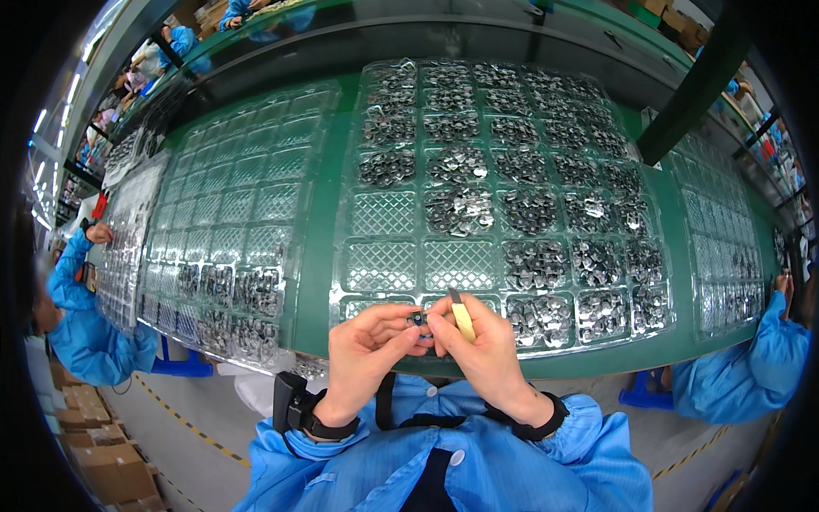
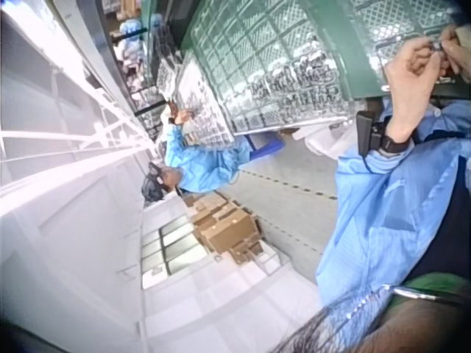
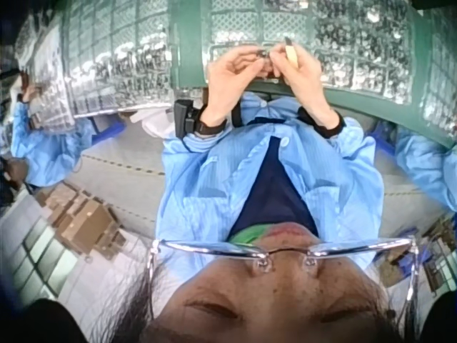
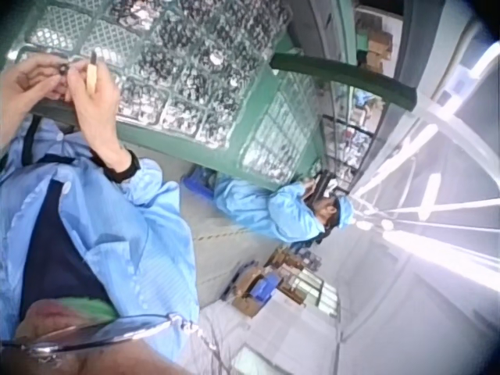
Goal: Inspecting and sorting small metal components on plastic trays at a factory production line.
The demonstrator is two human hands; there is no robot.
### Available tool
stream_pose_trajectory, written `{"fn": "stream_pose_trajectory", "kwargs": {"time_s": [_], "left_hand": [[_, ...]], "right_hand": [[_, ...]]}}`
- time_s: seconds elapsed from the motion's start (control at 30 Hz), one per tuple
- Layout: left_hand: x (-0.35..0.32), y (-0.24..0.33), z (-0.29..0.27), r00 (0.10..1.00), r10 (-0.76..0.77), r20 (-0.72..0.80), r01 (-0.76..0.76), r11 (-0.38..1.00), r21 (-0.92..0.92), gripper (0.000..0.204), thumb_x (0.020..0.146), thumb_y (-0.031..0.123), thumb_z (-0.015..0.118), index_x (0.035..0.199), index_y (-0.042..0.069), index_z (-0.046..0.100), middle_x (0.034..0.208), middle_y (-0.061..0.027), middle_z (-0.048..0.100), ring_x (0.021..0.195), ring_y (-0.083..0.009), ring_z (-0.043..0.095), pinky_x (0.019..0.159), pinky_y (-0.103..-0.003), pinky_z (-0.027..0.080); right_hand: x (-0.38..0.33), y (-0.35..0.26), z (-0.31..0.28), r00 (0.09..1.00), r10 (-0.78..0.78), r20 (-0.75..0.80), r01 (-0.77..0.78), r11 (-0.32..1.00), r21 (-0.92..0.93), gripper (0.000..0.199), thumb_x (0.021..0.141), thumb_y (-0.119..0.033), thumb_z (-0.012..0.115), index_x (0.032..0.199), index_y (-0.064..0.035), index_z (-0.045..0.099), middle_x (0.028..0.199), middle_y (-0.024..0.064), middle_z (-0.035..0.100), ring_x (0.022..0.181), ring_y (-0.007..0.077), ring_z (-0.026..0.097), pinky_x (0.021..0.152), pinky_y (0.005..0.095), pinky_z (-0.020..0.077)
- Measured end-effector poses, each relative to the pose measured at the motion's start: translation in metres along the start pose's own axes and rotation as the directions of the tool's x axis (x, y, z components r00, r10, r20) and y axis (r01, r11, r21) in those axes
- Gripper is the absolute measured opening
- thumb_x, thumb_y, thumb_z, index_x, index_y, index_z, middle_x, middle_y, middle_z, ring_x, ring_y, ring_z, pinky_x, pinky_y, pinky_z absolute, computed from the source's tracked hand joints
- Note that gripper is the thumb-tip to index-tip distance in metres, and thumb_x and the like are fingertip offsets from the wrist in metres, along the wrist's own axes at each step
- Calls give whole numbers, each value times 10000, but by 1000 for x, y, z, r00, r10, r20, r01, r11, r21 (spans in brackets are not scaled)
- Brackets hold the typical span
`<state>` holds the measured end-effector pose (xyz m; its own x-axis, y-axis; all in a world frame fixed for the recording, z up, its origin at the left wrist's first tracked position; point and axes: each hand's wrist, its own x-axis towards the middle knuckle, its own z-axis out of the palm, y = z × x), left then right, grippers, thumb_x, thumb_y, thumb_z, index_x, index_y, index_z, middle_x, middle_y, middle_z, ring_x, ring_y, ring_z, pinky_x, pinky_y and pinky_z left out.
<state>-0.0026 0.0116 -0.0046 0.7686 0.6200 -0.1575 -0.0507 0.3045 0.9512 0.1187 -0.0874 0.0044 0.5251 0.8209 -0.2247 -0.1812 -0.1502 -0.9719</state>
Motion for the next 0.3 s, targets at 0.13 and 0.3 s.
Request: {"fn": "stream_pose_trajectory", "kwargs": {"time_s": [0.13, 0.3], "left_hand": [[1, 2, -2, 999, -46, 25, 48, 997, -59, 244, 854, -24, 541, 1094, -66, 541, 927, -171, 639, 824, -209, 650, 708, -276, 550], [1, 1, -2, 999, -21, 32, 22, 999, -38, 281, 866, 12, 547, 1144, -31, 537, 935, -150, 642, 840, -188, 644, 721, -273, 543]], "right_hand": [[1, 2, -1, 1000, -5, 3, 5, 1000, -19, 95, 874, -113, 563, 890, -19, 558, 625, -14, 541, 552, 25, 472, 481, 189, 350], [2, 2, -1, 1000, -1, -1, 1, 999, -52, 103, 872, -129, 569, 894, -29, 557, 615, -15, 537, 545, 24, 470, 476, 191, 350]]}}
